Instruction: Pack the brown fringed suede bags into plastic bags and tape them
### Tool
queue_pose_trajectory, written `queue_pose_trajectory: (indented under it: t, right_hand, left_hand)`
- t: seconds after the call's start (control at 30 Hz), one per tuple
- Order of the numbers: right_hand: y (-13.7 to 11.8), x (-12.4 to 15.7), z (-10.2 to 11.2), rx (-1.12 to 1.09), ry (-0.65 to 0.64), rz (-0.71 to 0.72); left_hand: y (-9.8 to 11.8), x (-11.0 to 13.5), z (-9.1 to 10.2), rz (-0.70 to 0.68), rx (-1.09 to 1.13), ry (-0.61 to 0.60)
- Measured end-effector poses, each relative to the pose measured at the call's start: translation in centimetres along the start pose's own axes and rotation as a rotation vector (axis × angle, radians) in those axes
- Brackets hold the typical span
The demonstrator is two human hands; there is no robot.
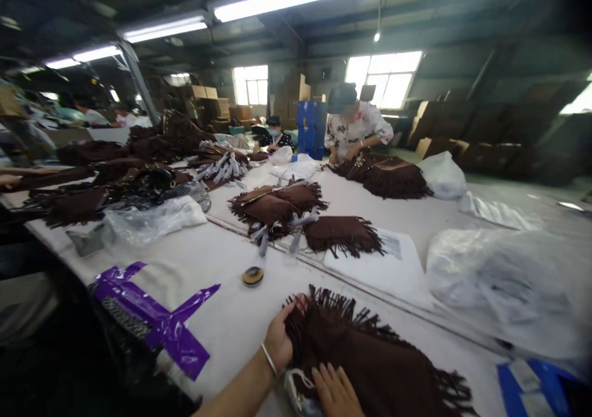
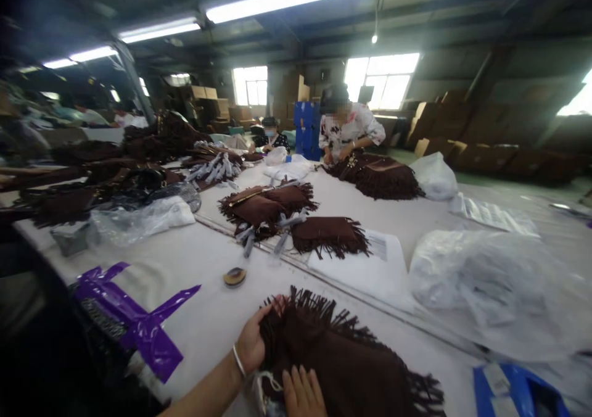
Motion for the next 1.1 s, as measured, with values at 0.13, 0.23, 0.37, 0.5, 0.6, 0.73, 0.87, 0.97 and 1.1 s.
queue_pose_trajectory:
  t: [0.13,0.23,0.37,0.5,0.6,0.73,0.87,0.97,1.1]
  right_hand:
    - [-0.2,1.2,-0.2,-0.043,-0.095,-0.134]
    - [0.1,0.9,0.8,-0.126,-0.242,-0.110]
    - [2.8,2.1,2.9,-0.242,-0.421,-0.023]
    - [10.2,5.0,4.5,-0.159,-0.379,-0.310]
    - [13.6,8.0,5.7,-0.166,-0.359,-0.524]
    - [15.3,11.5,9.1,-0.326,-0.237,-0.789]
    - [16.6,17.5,11.2,-0.745,-0.062,-1.318]
    - [15.0,21.4,9.1,-1.334,-0.051,-1.698]
    - [12.5,19.6,7.6,-2.098,0.009,-1.736]
  left_hand:
    - [0.6,0.4,-2.5,-0.229,-0.550,-0.181]
    - [-3.0,2.4,-5.5,-0.378,-1.352,-0.557]
    - [-7.6,4.2,-6.2,-0.432,-1.942,-0.876]
    - [-8.9,4.9,-7.0,-0.517,-2.064,-1.007]
    - [-10.3,6.4,-8.1,-0.579,-2.084,-1.079]
    - [-14.3,10.5,-9.9,-0.624,-2.053,-1.343]
    - [-18.5,13.7,-10.0,-0.642,-2.077,-1.560]
    - [-20.6,13.7,-9.7,-0.730,-2.141,-1.575]
    - [-21.0,13.6,-10.2,-0.890,-2.088,-1.614]
Point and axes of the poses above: each hand's wrist, its own x-axis away from the middle knuckle, its own z-axis out of the back of the hand, y = z × x, the point moved 10 cm from there along -x, towards the middle knuckle, and after that the axes turned 10 degrees about -z, right-handed, at the moved point
